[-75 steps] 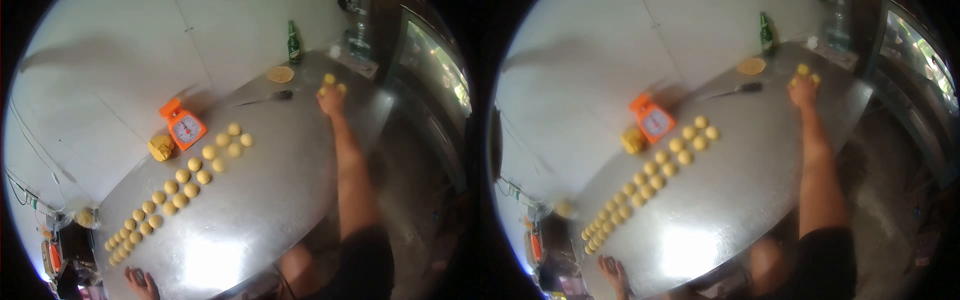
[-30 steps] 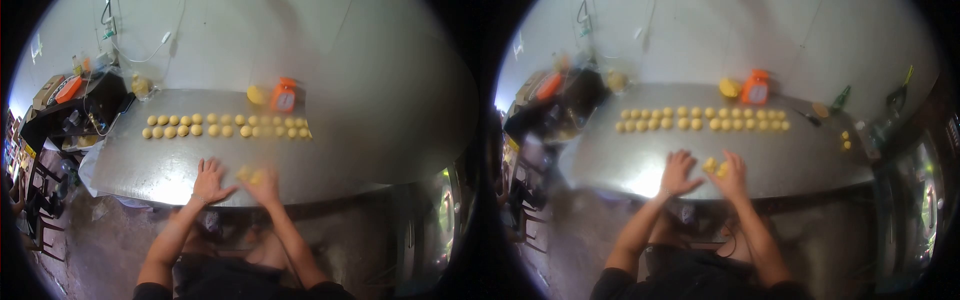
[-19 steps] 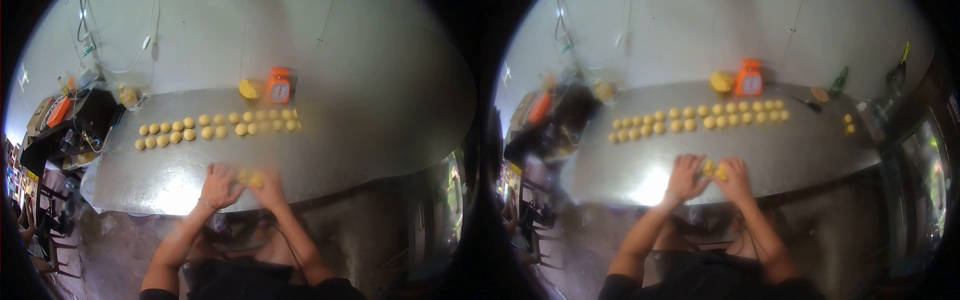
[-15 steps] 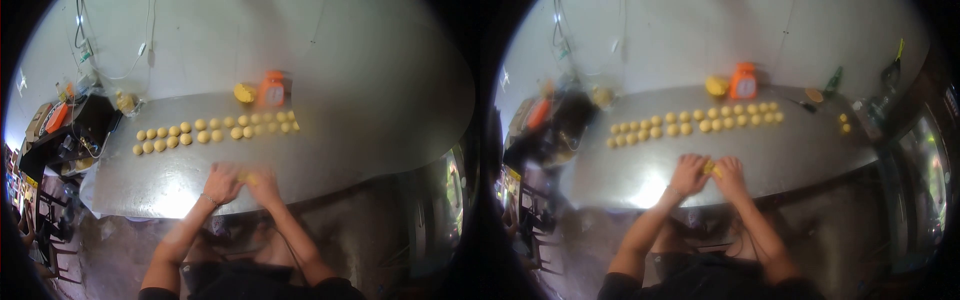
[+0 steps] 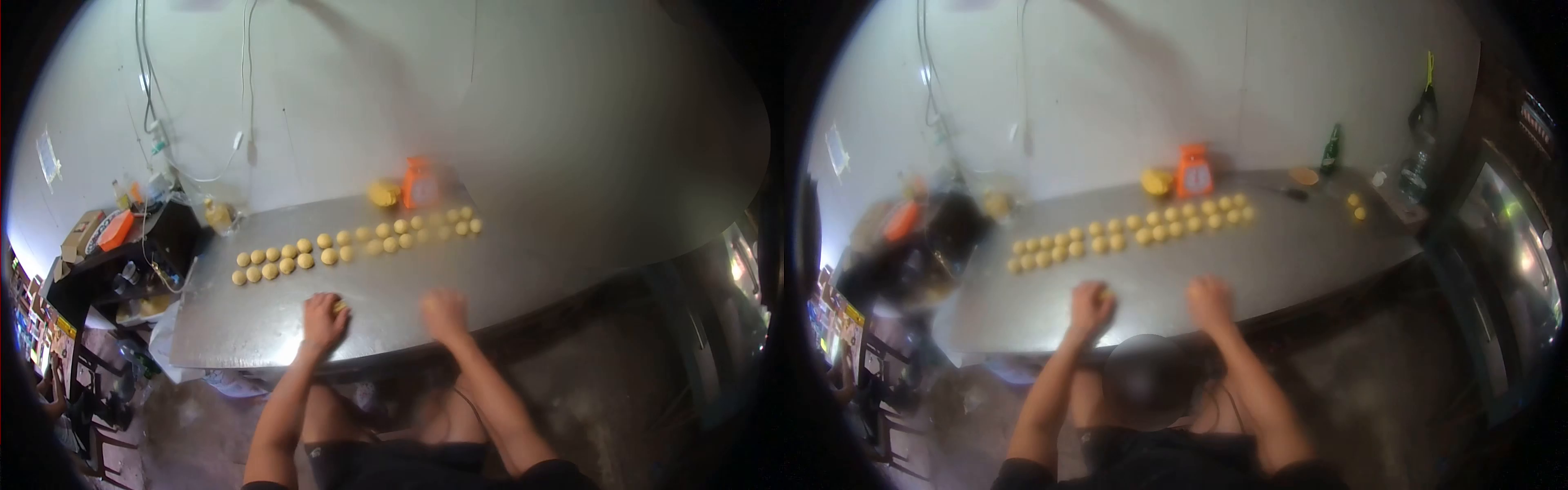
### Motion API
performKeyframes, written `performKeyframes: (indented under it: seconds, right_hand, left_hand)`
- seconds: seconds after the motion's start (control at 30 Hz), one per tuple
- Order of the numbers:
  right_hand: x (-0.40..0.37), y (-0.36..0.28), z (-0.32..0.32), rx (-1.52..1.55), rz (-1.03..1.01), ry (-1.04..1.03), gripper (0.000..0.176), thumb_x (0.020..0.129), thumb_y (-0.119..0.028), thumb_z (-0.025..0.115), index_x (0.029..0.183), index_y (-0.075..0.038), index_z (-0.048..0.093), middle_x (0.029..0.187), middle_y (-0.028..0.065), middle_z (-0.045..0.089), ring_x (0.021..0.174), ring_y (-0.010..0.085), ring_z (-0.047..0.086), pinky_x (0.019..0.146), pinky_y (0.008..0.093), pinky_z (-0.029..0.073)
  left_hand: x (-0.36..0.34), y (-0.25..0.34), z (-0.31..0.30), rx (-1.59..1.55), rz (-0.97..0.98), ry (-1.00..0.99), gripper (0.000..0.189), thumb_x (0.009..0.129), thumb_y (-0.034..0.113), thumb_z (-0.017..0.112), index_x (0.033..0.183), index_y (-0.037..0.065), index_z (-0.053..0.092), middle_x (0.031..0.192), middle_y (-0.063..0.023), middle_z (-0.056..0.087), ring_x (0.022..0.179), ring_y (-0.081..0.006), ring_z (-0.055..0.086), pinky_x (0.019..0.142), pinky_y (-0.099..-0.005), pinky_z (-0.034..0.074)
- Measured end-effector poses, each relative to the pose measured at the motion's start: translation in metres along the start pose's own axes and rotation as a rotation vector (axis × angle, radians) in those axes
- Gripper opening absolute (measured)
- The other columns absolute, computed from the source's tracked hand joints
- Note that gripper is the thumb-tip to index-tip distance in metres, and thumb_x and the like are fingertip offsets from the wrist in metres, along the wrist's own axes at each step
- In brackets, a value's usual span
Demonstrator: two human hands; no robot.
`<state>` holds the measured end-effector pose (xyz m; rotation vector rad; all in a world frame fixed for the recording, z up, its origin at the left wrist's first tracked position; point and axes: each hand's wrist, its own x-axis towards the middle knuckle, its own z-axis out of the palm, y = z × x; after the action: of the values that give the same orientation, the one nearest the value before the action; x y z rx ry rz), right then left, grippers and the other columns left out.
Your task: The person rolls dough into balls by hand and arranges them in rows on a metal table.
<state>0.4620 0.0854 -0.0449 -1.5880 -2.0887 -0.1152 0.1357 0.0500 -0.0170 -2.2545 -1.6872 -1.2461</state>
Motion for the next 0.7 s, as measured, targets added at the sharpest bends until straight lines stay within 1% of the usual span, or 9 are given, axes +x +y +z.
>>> performKeyframes:
  seconds: [0.07,0.13,0.23,0.3,0.33,0.43,0.53,0.63,0.7]
  right_hand:
    - [-0.015,0.045,-0.032,-0.049,0.07,0.022,0.014,0.094,-0.021,0.067,0.101,-0.009,0.071,0.109,0.016,0.069,0.112,0.0397,0.062,0.098,0.0569,0.044]
    - [-0.038,0.109,-0.049,-0.044,0.111,0.229,0.02,0.096,-0.026,0.069,0.106,-0.009,0.07,0.115,0.0195,0.067,0.116,0.0418,0.06,0.1,0.0577,0.044]
    - [-0.053,0.17,-0.09,-0.194,0.329,0.142,0.026,0.097,-0.032,0.072,0.112,-0.011,0.066,0.119,0.0173,0.064,0.119,0.0407,0.055,0.103,0.0575,0.042]
    - [-0.053,0.177,-0.1,-0.248,0.365,0.145,0.028,0.095,-0.033,0.074,0.109,-0.01,0.068,0.118,0.0177,0.065,0.117,0.0411,0.056,0.101,0.0563,0.044]
    - [-0.049,0.176,-0.1,-0.216,0.334,0.137,0.03,0.094,-0.035,0.074,0.11,-0.01,0.068,0.118,0.0175,0.065,0.117,0.0411,0.056,0.101,0.0564,0.044]
    - [-0.04,0.157,-0.096,-0.142,0.231,0.1,0.036,0.092,-0.04,0.077,0.111,-0.011,0.068,0.119,0.017,0.064,0.117,0.0409,0.056,0.102,0.0565,0.044]
    - [-0.021,0.127,-0.085,-0.11,0.152,0.071,0.041,0.091,-0.043,0.077,0.115,-0.011,0.067,0.121,0.0172,0.063,0.117,0.0406,0.055,0.102,0.0566,0.043]
    - [0.003,0.113,-0.066,-0.1,0.154,0.083,0.043,0.092,-0.044,0.075,0.119,-0.011,0.067,0.125,0.018,0.062,0.121,0.0402,0.054,0.103,0.0573,0.042]
    - [0.023,0.106,-0.055,-0.146,0.212,0.031,0.044,0.093,-0.045,0.073,0.121,-0.012,0.067,0.127,0.0178,0.062,0.124,0.0397,0.053,0.106,0.0578,0.041]
  left_hand:
    - [-0.017,-0.044,-0.036,0.105,-0.069,0.085,0.027,0.085,0.023,0.078,0.104,0.006,0.07,0.102,-0.0171,0.07,0.102,-0.0388,0.064,0.096,-0.0491,0.047]
    - [-0.041,-0.101,-0.082,0.221,-0.201,0.12,0.029,0.083,0.023,0.079,0.104,0.006,0.07,0.1,-0.0176,0.07,0.102,-0.039,0.064,0.095,-0.05,0.047]
    - [-0.078,-0.161,-0.147,0.401,-0.407,0.169,0.037,0.082,0.029,0.08,0.108,0.007,0.066,0.099,-0.0166,0.07,0.102,-0.0386,0.064,0.094,-0.0505,0.046]
    - [-0.087,-0.167,-0.167,0.432,-0.491,0.077,0.041,0.081,0.034,0.08,0.108,0.008,0.064,0.099,-0.0165,0.068,0.103,-0.0389,0.062,0.094,-0.051,0.045]
    - [-0.087,-0.169,-0.17,0.447,-0.536,0.024,0.043,0.081,0.036,0.081,0.108,0.008,0.063,0.099,-0.0164,0.067,0.104,-0.039,0.062,0.095,-0.0512,0.044]
    - [-0.083,-0.158,-0.149,0.491,-0.288,-0.021,0.045,0.08,0.042,0.081,0.105,0.009,0.062,0.104,-0.0166,0.064,0.108,-0.0397,0.058,0.097,-0.0521,0.041]
    - [-0.056,-0.141,-0.12,0.397,-0.292,-0.248,0.059,0.084,0.054,0.075,0.113,0.005,0.063,0.121,-0.0209,0.057,0.122,-0.0415,0.049,0.11,-0.056,0.034]
    - [-0.009,-0.099,-0.104,0.409,-0.356,-0.258,0.038,0.095,0.042,0.07,0.108,0.007,0.063,0.12,-0.0165,0.059,0.124,-0.037,0.051,0.11,-0.0521,0.035]
    - [0.01,-0.111,-0.085,0.409,-0.393,-0.186,0.03,0.098,0.036,0.067,0.107,0.007,0.063,0.12,-0.0167,0.059,0.125,-0.0364,0.052,0.108,-0.0524,0.035]
